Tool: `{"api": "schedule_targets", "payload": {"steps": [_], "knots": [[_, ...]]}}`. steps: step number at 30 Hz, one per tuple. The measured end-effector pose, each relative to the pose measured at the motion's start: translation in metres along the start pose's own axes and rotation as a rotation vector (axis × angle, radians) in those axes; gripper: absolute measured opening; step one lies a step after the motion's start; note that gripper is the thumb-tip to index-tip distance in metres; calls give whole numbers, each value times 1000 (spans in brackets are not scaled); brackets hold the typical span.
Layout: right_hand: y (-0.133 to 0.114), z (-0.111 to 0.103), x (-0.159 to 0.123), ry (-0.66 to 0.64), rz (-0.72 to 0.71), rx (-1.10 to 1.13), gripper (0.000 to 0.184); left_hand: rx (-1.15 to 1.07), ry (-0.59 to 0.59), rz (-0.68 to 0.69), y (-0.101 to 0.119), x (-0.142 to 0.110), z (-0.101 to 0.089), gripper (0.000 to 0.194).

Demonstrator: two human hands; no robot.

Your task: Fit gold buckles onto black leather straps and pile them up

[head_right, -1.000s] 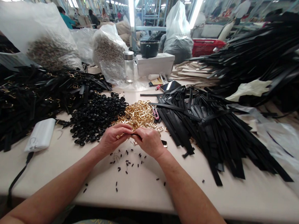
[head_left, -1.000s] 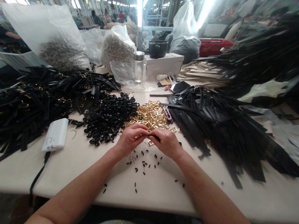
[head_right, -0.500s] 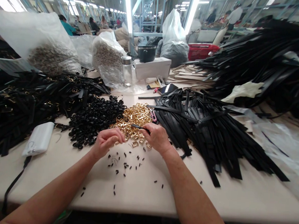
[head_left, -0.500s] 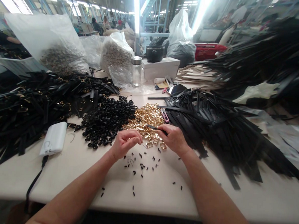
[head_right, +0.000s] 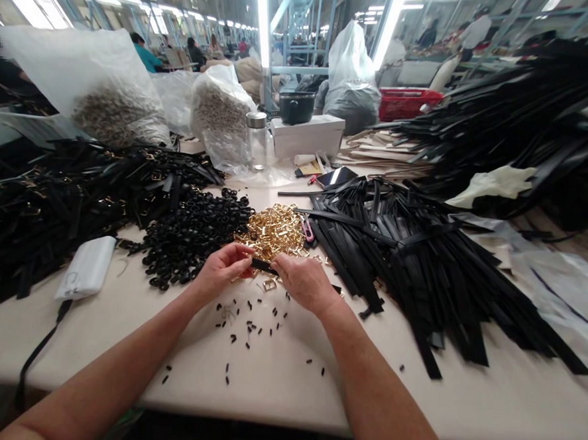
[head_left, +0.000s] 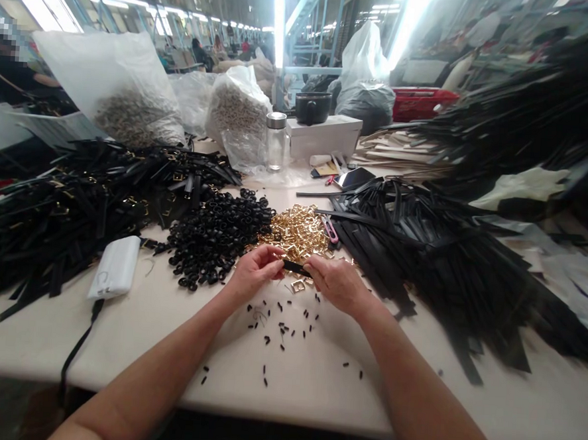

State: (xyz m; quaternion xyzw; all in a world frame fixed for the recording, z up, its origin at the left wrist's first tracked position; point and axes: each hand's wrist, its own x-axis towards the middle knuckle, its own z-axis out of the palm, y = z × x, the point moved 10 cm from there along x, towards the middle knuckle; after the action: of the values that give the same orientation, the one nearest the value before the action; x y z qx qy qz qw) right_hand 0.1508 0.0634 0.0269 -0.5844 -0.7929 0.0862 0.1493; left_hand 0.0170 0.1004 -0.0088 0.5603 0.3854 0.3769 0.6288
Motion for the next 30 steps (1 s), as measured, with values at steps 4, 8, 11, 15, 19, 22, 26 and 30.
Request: {"api": "schedule_targets", "payload": {"steps": [4,8,11,15,19,22,26,30], "knots": [[-3,1,0,11,-22,50,30,-40,7,-51,-1,-1,-2,36],[-2,3,0,21,-24,69,29,-76,-20,-80,-7,0,0,40],[-1,5,1,22,-26,88,28,-87,-18,-107,-12,0,0,41],[-1,7,2,-3,-14,134,28,-94,-19,-145,-15,-1,0,44],[-2,8,2,-21,-8,129,29,-93,-24,-166,-14,-1,2,46],[-1,10,2,-29,-8,118,30,-95,-18,-169,-13,-1,2,46],[0,11,3,-16,-16,110,30,-87,-36,-153,-11,-2,4,46],[-2,10,3,-17,-16,106,29,-66,-45,-147,-11,-3,4,47]]}}
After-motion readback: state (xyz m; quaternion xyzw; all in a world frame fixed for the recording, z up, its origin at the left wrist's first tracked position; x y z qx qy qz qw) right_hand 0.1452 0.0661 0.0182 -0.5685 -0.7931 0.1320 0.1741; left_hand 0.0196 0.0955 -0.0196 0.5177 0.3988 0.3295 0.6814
